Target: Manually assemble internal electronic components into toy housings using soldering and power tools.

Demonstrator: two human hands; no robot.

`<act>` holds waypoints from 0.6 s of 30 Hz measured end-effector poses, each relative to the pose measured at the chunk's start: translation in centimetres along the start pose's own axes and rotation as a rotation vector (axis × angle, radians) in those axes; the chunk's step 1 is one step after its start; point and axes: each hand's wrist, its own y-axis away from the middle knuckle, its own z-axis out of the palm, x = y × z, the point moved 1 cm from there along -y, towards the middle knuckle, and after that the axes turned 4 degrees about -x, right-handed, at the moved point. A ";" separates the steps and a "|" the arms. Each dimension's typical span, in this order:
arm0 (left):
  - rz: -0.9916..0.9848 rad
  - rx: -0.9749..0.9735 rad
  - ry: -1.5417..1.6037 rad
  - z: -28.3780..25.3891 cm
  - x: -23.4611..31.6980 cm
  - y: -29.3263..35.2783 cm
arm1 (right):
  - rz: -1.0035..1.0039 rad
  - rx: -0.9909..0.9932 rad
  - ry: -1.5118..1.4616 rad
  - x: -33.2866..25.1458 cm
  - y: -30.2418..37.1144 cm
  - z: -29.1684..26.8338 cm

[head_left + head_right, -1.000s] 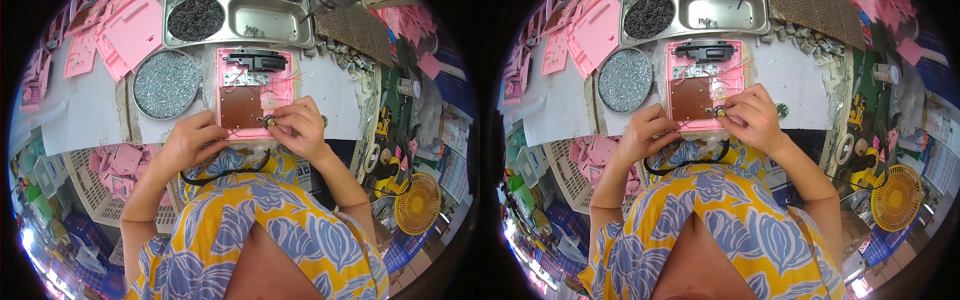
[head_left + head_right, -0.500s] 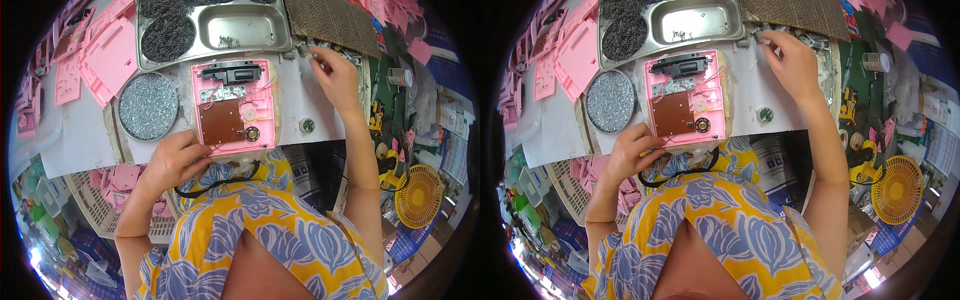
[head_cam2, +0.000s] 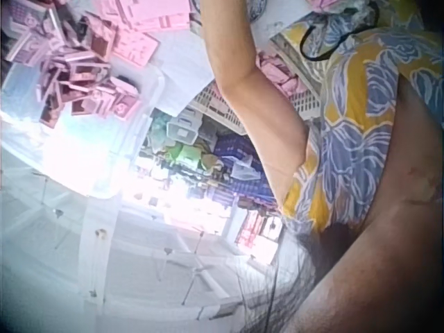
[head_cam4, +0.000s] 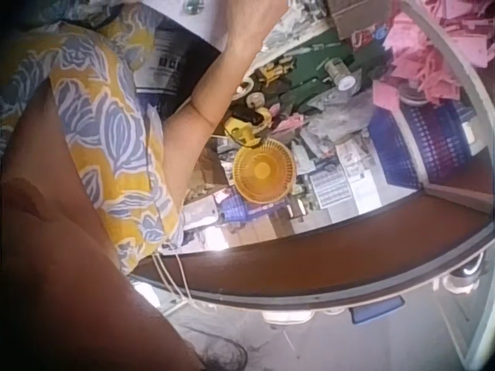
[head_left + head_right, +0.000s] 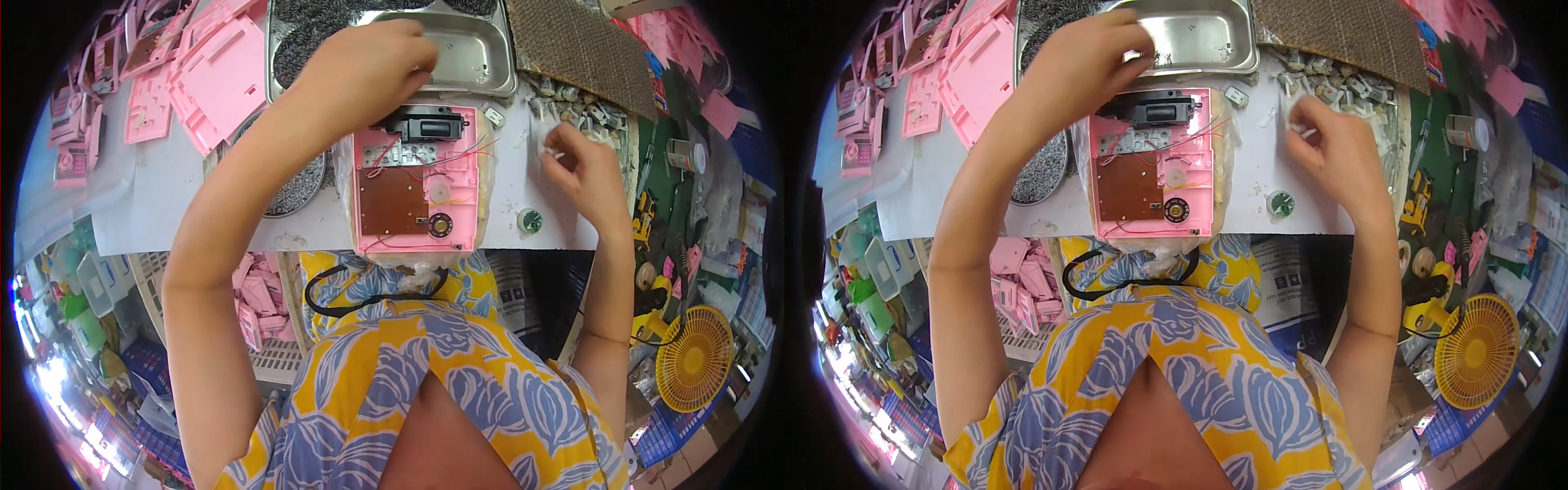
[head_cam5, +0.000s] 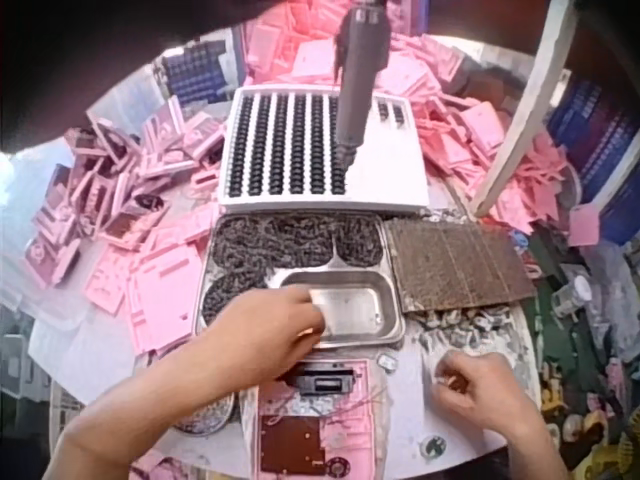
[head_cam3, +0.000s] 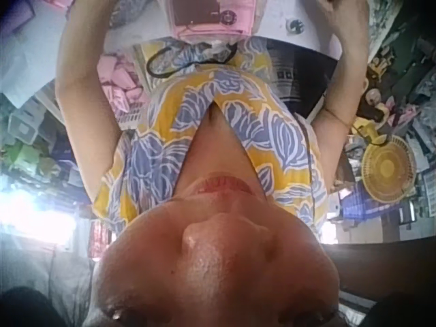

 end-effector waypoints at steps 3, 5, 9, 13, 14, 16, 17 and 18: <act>-0.137 -0.397 -0.118 1.9 -0.3 -4.0 | -0.029 0.038 0.020 0.1 1.9 0.3; -0.111 -0.508 -0.225 3.0 -0.6 -4.9 | -0.027 0.062 0.017 0.3 2.9 0.6; -0.056 -0.490 -0.218 4.0 -1.6 -5.7 | -0.011 0.066 -0.017 0.9 3.1 1.3; 0.040 -0.353 -0.102 3.9 -2.5 -6.1 | -0.025 0.085 0.006 0.9 2.2 1.2; 0.049 -0.338 -0.060 3.2 -2.5 -5.9 | -0.019 0.107 -0.040 0.6 2.2 1.0; -0.087 -0.109 0.098 1.9 -1.8 -4.0 | -0.004 0.149 -0.134 -0.1 2.6 0.7; -0.136 0.005 0.186 1.4 -1.1 -3.3 | -0.025 0.163 -0.169 -0.1 3.1 0.8; -0.236 0.005 0.279 0.8 -0.2 -2.3 | -0.046 0.177 -0.205 -0.1 3.5 0.9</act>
